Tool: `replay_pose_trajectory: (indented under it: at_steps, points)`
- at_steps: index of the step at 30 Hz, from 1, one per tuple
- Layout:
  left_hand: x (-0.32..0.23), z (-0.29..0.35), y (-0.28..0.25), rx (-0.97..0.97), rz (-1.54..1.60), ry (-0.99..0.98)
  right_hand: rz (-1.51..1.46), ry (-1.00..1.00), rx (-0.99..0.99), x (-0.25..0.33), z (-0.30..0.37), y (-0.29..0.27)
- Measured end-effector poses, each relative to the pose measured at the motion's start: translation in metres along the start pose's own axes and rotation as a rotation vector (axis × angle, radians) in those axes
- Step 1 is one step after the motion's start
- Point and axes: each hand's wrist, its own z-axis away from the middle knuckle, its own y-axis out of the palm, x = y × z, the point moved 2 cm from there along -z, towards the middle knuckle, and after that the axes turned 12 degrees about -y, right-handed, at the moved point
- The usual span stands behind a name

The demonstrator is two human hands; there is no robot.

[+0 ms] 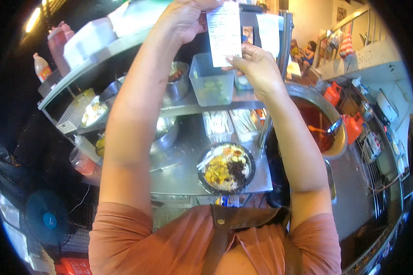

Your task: The person assembles a meal in a disposable foil bowl by layering rice, cooked meat, and various toppings. They use tongs to place the meat and a spoon to add sauces and condiments, then wrap the bowl in plastic film.

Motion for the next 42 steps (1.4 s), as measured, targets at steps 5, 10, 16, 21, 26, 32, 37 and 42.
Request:
replay_pose_trajectory:
  at_steps: [5, 10, 16, 21, 26, 32, 37, 42]
  points:
    - [0.083, 0.079, 0.008, 0.01, -0.032, -0.219, 0.005, 0.189, 0.083, -0.034, 0.114, -0.012]
    - [0.26, 0.2, 0.037, -0.188, -0.425, -0.36, -0.087, 0.656, 0.264, -0.096, 0.306, -0.031]
    - [0.408, 0.28, 0.083, -0.553, -0.82, -0.42, -0.236, 0.885, 0.169, -0.165, 0.461, -0.017]
    - [0.425, 0.29, 0.103, -0.656, -1.017, -0.454, -0.184, 0.979, 0.161, -0.175, 0.484, -0.022]
    - [0.413, 0.284, 0.118, -0.598, -1.147, -0.307, -0.01, 0.924, 0.297, -0.193, 0.501, -0.025]
    - [0.454, 0.297, 0.092, -0.293, -1.515, -0.15, 0.106, 0.931, 0.32, -0.194, 0.486, -0.021]
    - [0.436, 0.284, 0.096, -0.056, -1.583, 0.232, 0.334, 0.706, 0.394, -0.228, 0.498, -0.041]
    - [0.44, 0.276, 0.056, -0.07, -1.213, -0.151, 0.078, 1.006, 0.029, -0.203, 0.507, -0.015]
